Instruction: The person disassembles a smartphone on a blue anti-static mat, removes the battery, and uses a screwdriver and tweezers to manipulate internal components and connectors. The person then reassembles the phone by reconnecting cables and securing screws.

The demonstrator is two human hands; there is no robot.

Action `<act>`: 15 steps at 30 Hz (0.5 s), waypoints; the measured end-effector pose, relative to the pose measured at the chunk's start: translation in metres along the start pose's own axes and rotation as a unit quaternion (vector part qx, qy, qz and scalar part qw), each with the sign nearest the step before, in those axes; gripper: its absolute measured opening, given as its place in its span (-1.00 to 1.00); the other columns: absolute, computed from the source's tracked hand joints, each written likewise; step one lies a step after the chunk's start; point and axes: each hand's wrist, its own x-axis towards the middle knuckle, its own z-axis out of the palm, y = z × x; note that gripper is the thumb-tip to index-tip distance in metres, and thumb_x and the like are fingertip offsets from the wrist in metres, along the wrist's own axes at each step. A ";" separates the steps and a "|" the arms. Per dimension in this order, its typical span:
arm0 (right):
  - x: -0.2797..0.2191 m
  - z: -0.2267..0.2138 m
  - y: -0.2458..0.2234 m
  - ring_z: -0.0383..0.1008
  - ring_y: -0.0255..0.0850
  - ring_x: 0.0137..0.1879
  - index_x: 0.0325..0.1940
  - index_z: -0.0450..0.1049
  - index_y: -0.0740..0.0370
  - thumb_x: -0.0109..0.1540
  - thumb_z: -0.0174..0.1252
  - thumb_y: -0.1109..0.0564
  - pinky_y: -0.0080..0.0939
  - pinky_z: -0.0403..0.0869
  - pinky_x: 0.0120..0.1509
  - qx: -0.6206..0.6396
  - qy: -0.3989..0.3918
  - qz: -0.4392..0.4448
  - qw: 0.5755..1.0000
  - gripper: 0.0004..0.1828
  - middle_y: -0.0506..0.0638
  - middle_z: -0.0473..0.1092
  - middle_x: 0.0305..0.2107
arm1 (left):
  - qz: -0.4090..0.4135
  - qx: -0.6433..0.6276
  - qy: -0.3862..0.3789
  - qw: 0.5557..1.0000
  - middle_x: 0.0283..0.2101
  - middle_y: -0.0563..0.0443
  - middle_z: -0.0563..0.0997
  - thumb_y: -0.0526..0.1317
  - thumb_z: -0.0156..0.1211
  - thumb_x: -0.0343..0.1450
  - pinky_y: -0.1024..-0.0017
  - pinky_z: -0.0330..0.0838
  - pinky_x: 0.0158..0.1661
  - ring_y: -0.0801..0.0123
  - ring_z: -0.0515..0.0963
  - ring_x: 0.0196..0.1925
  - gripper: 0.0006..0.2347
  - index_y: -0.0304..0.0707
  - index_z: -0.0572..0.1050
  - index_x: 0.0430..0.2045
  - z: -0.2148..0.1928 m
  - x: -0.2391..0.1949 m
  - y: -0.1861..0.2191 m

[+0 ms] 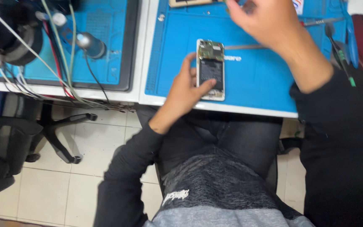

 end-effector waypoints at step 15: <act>-0.132 0.030 -0.078 0.60 -0.10 -0.03 -0.13 0.55 0.39 0.28 0.39 0.35 -0.21 0.59 0.01 0.005 0.095 -0.017 0.995 -0.86 0.12 0.53 -0.13 | 0.039 0.373 -0.077 0.924 -0.49 -0.21 0.67 0.01 0.47 0.30 0.35 0.55 -0.44 0.20 0.71 -0.48 -0.15 -0.63 0.10 0.32 -0.001 0.013 -0.001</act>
